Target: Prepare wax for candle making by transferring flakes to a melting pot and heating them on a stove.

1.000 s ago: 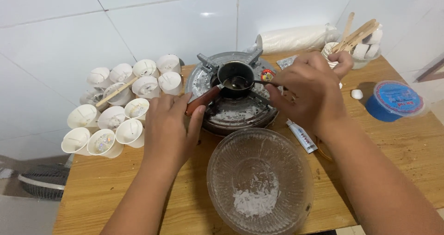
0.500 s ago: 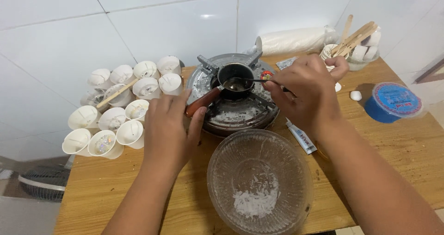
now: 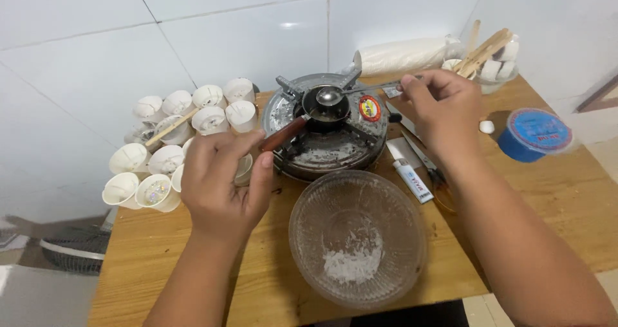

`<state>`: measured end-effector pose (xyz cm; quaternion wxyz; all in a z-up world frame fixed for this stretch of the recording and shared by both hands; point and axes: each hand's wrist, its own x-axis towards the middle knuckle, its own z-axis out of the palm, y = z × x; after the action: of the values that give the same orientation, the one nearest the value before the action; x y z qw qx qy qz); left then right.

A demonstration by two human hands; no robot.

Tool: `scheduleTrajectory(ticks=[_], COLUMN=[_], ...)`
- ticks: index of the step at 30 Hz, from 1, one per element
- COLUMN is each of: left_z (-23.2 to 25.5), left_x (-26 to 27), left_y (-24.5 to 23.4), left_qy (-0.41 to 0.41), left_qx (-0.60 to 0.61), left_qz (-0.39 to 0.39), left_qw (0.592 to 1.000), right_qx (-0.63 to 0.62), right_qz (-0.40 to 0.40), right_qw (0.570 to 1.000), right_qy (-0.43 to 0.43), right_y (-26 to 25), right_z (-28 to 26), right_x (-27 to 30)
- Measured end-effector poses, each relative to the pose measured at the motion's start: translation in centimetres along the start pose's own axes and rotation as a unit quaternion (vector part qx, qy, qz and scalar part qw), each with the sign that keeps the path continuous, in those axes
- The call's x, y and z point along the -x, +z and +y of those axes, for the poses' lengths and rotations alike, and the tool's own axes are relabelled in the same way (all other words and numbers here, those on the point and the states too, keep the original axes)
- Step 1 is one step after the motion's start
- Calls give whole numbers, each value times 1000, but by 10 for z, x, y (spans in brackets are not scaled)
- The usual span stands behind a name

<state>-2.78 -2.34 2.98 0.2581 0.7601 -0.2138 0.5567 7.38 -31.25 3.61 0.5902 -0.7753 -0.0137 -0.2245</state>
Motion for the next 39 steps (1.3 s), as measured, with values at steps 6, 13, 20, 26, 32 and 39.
scheduleTrajectory(ticks=[6, 13, 20, 26, 32, 39], left_z=[45, 71, 72, 73, 100, 112], left_x=[4, 57, 63, 73, 14, -95], left_y=[-22, -31, -21, -18, -40, -52], left_qy=[-101, -559, -593, -616, -631, -595], left_qx=[105, 201, 335, 396, 441, 345], left_qz=[-76, -185, -311, -327, -310, -282], left_qw=[986, 783, 663, 598, 558, 669], right_qx=[38, 27, 112, 142, 125, 175], right_qz=[-49, -107, -154, -150, -124, -93], right_qw=[998, 985, 928, 906, 906, 845], right_qy=[0, -132, -320, -370, -386, -497], right_y=[-30, -79, -74, -80, -93, -74], right_z=[-62, -8, -3, 7, -31, -72], right_x=[42, 119, 143, 154, 145, 79])
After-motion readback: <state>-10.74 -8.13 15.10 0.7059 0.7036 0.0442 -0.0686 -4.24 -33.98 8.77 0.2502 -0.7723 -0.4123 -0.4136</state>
